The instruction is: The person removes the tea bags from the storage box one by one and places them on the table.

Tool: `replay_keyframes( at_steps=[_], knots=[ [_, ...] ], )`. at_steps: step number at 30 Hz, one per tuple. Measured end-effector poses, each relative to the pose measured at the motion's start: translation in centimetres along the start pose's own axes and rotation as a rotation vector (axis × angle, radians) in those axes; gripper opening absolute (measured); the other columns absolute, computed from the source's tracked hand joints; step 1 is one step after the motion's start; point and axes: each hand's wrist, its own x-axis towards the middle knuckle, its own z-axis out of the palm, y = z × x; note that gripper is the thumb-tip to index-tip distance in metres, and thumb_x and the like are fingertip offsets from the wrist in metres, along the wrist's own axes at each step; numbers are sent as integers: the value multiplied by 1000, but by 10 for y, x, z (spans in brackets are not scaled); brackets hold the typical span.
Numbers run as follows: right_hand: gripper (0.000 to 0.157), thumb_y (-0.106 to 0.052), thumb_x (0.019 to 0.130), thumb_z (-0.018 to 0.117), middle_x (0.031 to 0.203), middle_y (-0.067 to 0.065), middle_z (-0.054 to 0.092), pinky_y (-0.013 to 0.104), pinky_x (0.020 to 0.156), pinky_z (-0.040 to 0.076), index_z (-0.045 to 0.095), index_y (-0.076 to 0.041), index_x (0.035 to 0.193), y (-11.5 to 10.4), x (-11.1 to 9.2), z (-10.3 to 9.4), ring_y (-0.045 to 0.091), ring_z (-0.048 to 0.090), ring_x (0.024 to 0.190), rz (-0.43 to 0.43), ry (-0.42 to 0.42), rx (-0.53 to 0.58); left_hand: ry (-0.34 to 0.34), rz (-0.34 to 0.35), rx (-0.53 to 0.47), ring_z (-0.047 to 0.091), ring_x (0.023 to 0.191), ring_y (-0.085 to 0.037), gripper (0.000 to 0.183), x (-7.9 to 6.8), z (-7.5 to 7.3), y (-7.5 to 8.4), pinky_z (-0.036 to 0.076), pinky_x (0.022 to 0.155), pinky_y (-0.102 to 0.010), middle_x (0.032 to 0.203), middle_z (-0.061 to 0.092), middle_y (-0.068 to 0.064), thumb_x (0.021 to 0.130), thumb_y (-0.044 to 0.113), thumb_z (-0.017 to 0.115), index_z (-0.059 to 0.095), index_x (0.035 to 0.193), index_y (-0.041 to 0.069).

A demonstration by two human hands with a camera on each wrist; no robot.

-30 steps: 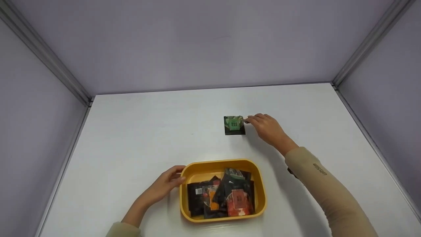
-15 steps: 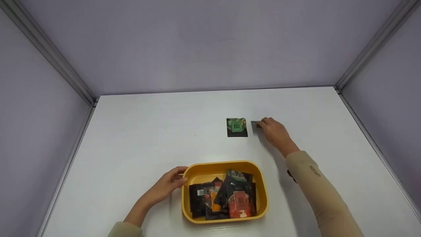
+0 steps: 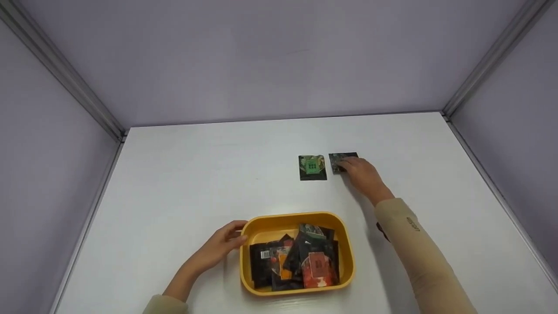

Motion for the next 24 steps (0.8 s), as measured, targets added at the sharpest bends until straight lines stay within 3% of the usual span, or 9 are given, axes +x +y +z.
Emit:
replay_keyframes(
  at_steps=[8,15,24],
  knots=[
    [39,8,93,60,139,19,55,48,110,38,60,1,131,-2,-1,1,35,50,130,12,-26,19,5,-4,3,50,130,-34,47,-1,-1,1,49,101,-45,145,48,-14,103,29,55,46,145,7],
    [36,7,95,57,139,21,53,48,108,41,60,4,131,-2,-3,2,36,50,129,-24,-16,-32,-7,18,-1,52,129,-34,46,-1,-2,-1,49,101,-44,143,50,-14,104,26,54,46,145,7],
    [38,3,97,58,142,20,51,49,110,39,57,2,135,-7,-7,1,36,47,132,16,-37,-55,3,5,18,51,129,-35,47,-2,-2,0,49,100,-44,144,49,-15,103,29,55,46,144,7]
  ],
)
